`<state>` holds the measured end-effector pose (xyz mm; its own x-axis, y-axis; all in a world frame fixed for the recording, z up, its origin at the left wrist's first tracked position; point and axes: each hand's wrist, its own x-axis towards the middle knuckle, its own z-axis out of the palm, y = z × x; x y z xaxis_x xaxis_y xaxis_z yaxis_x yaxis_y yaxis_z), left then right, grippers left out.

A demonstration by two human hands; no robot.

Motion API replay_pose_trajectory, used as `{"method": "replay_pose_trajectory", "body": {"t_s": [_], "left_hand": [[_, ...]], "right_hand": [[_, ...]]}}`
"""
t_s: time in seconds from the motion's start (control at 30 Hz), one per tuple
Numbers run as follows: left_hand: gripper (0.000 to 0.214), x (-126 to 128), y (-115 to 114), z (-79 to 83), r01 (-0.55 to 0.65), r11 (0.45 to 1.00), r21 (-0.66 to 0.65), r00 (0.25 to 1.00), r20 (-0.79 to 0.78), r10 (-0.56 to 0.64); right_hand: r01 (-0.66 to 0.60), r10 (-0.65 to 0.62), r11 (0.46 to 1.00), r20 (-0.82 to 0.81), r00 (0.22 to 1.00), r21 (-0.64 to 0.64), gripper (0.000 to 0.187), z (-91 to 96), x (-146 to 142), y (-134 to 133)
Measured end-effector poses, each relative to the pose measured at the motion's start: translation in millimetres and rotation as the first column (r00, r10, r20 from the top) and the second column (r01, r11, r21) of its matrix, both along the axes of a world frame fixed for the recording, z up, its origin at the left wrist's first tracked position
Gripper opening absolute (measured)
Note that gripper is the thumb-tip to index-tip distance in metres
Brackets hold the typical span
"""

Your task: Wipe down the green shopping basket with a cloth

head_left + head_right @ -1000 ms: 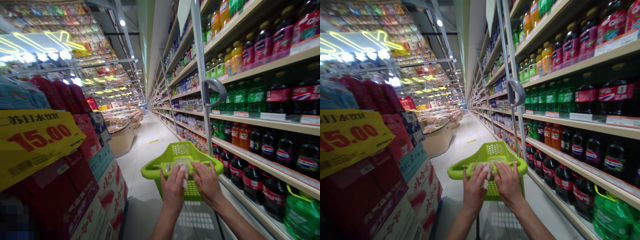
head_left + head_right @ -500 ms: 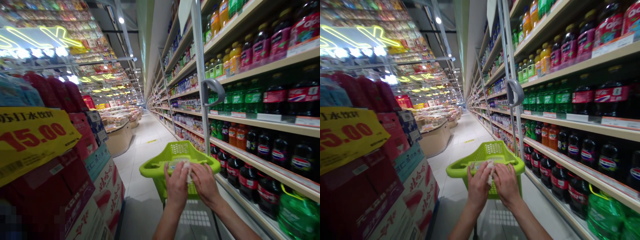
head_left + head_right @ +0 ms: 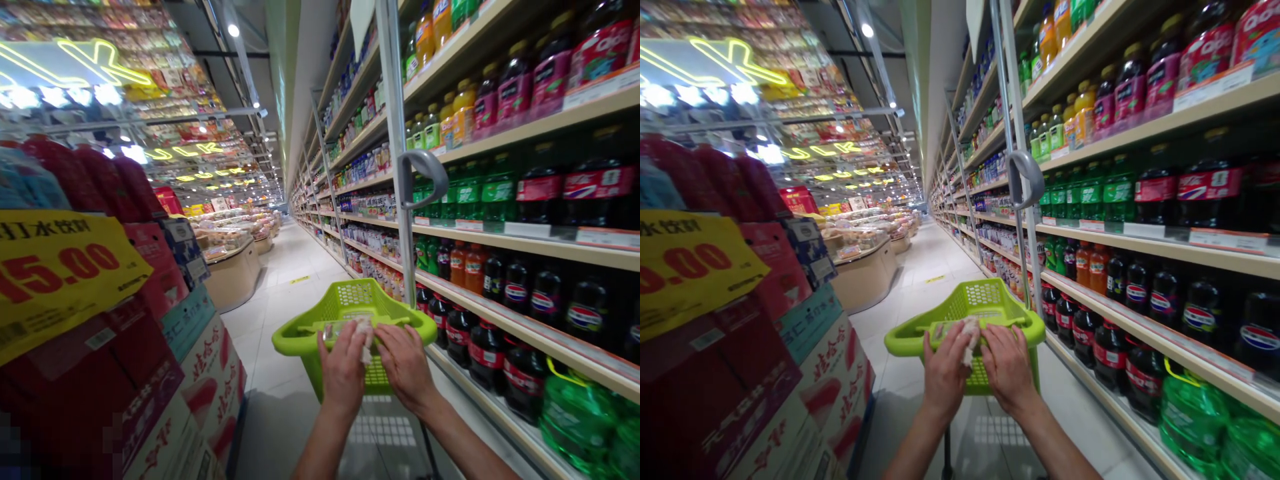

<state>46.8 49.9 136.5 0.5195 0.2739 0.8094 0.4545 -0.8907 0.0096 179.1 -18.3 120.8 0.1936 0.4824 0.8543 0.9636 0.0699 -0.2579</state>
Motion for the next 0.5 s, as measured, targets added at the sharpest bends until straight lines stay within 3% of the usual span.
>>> {"method": "replay_pose_trajectory", "body": {"t_s": [0.13,0.2,0.4,0.5], "left_hand": [[0.042,-34,31,3.7,-0.206,0.971,-0.117,0.973,0.085,0.217],[0.041,-37,34,7.0,-0.242,0.957,-0.160,0.961,0.096,0.259],[0.054,-1,-1,12.0,-0.017,0.992,-0.127,0.996,-0.091,0.005],[0.053,-18,13,10.8,-0.061,0.988,-0.143,0.997,-0.050,0.054]], "right_hand": [[-0.013,0.013,1.000,-0.008,1.000,-0.003,0.028,0.4,3,-4],[0.004,-0.004,1.000,-0.011,1.000,0.009,0.028,-0.1,2,-3],[0.023,-0.023,1.000,0.011,1.000,0.018,0.029,-2.1,2,-2],[0.007,-0.007,1.000,0.012,1.000,0.014,0.029,-1.2,4,-4]]}}
